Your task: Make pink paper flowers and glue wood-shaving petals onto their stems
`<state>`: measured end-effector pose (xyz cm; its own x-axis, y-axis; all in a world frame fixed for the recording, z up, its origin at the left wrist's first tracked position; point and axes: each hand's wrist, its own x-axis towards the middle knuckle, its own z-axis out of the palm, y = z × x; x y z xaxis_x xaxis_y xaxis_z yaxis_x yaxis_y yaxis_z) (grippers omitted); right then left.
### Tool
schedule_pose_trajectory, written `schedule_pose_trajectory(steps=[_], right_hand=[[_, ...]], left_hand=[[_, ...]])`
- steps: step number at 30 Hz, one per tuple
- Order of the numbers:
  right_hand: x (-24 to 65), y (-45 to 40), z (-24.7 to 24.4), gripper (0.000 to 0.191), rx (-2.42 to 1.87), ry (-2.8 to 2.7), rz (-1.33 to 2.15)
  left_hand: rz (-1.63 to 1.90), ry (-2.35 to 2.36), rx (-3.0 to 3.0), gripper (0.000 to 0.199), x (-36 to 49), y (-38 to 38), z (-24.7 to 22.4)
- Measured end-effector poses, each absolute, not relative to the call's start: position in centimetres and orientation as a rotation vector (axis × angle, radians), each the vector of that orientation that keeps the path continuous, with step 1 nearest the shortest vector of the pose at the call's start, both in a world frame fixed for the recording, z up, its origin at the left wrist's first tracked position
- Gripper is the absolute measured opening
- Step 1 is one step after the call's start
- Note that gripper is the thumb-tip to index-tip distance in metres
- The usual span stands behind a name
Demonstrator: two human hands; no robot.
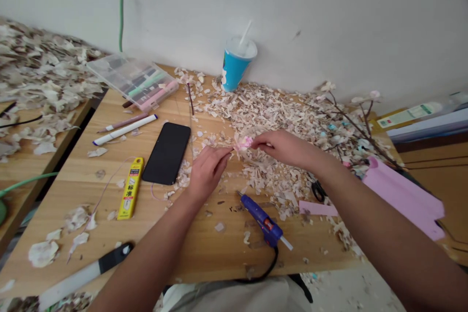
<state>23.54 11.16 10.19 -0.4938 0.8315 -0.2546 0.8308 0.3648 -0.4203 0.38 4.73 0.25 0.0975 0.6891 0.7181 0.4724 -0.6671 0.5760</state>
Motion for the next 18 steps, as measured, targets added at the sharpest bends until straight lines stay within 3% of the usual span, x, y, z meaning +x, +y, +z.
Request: schedule_pose_trajectory(steps=[10, 18], right_hand=[[22.8, 12.4, 10.3, 0.013, -1.646, -2.924, 0.362], [22.4, 11.9, 9.1, 0.024, -1.681, -3.23, 0.023]], left_hand=[[1.615, 1.153, 2.177, 0.019, 0.5, 4.7, 0.4], [1.631, 1.135, 2.186, 0.02, 0.5, 4.7, 0.2]])
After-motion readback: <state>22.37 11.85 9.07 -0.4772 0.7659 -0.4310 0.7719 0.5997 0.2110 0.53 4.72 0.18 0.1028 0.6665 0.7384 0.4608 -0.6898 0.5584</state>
